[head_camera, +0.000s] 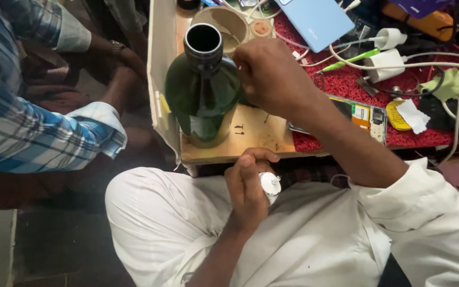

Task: The person applies adhesive to the edges of a disassembled smartphone chassis, then attaches the back cover and presses it into place. The person briefly turns on the phone to check the display and then wipes the back cover with a cloth.

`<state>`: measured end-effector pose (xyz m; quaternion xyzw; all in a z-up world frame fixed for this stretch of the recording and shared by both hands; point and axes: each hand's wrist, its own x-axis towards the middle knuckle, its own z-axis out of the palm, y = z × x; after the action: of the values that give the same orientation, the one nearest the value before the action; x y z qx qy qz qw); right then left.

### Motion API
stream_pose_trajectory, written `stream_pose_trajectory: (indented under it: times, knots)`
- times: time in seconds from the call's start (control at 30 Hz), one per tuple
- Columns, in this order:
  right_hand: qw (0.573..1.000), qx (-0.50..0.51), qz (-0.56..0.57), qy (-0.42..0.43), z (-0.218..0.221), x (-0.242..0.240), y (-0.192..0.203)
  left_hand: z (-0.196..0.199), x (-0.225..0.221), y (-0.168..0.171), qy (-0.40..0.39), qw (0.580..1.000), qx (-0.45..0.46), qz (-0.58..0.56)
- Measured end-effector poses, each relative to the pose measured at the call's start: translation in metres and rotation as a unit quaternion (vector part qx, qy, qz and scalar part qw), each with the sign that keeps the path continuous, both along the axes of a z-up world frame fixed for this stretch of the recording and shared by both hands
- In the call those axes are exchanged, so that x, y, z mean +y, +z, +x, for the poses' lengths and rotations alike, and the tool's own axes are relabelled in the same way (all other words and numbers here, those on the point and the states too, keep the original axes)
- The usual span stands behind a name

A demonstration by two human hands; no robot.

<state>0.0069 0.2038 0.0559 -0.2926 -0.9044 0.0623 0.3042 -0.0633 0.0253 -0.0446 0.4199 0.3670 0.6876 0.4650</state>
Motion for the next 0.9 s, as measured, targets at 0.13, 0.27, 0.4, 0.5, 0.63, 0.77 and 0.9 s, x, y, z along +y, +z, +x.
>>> stream_pose_trajectory:
  times: [0.13,0.27,0.4,0.5,0.63,0.77,0.9]
  knots:
    - [0.999,0.009,-0.027,0.024,0.011,-0.003,0.006,0.001,0.001,-0.001,-0.004,1.000,-0.030,0.001]
    - [0.964,0.089,-0.250,-0.012,0.050,-0.028,0.034,0.002,0.000,0.005,-0.003,0.999,-0.031,-0.024]
    - [0.899,0.201,-0.368,-0.126,0.092,-0.113,0.049,0.005,-0.007,0.016,-0.030,0.998,-0.051,-0.028]
    - [0.889,0.235,-0.390,-0.041,0.099,-0.167,0.045,0.008,-0.014,0.023,-0.074,0.995,-0.057,-0.034]
    - [0.871,0.257,-0.408,-0.094,0.103,-0.197,0.043,0.011,-0.022,0.030,-0.115,0.992,-0.033,-0.036]
    - [0.850,0.280,-0.439,-0.083,0.109,-0.199,0.043,0.014,-0.023,0.033,-0.117,0.993,-0.016,-0.007]
    - [0.847,0.289,-0.437,-0.092,0.110,-0.200,0.039,0.014,-0.025,0.033,-0.104,0.994,0.014,0.016]
